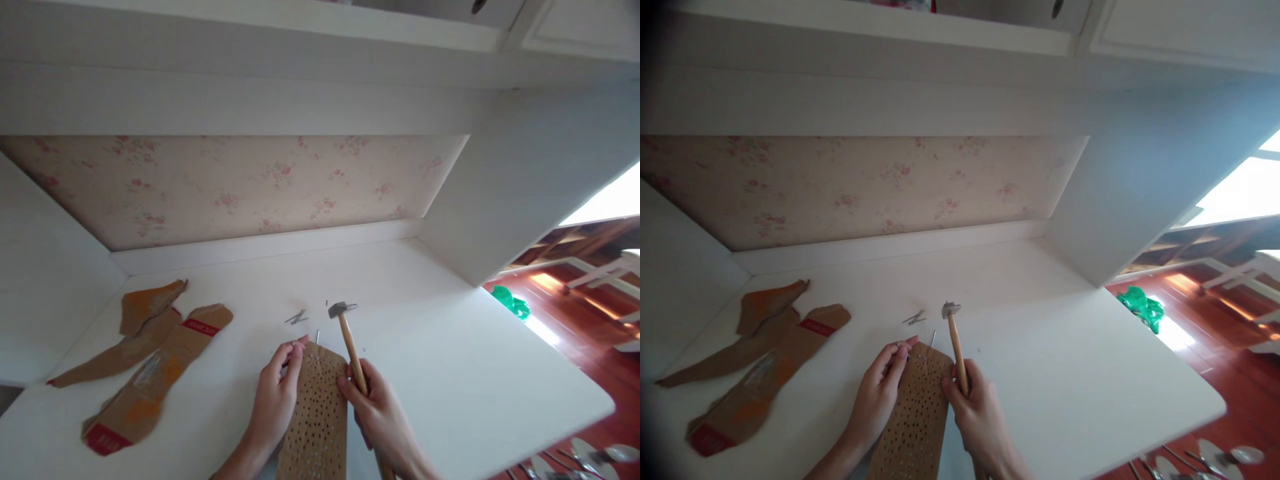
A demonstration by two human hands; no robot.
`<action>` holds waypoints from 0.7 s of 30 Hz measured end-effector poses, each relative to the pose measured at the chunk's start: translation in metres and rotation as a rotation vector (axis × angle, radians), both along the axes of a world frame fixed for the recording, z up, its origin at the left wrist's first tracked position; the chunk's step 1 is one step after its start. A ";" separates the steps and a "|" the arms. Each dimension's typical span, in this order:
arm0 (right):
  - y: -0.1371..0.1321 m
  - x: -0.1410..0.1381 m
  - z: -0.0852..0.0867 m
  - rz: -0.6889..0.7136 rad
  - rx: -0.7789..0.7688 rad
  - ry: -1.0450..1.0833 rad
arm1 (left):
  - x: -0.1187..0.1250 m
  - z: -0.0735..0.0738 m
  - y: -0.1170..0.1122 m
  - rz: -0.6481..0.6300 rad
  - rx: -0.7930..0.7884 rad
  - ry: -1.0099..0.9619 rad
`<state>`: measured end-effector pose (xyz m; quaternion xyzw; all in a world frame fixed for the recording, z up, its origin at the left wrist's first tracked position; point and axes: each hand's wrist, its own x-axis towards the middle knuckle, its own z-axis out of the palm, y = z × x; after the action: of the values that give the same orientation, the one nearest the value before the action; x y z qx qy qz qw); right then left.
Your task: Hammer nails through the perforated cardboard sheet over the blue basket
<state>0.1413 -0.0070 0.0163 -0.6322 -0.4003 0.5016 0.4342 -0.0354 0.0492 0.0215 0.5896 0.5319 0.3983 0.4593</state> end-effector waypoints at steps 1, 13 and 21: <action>0.000 -0.002 0.000 -0.001 -0.003 0.003 | 0.000 -0.001 -0.001 0.026 -0.009 -0.015; -0.004 -0.010 0.007 -0.046 -0.021 0.030 | -0.005 -0.008 0.002 0.013 0.051 0.014; -0.004 -0.010 0.008 -0.055 -0.024 0.027 | -0.006 -0.006 0.004 -0.068 0.115 0.093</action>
<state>0.1316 -0.0109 0.0240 -0.6414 -0.3709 0.5028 0.4453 -0.0418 0.0535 0.0158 0.6508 0.5085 0.3845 0.4125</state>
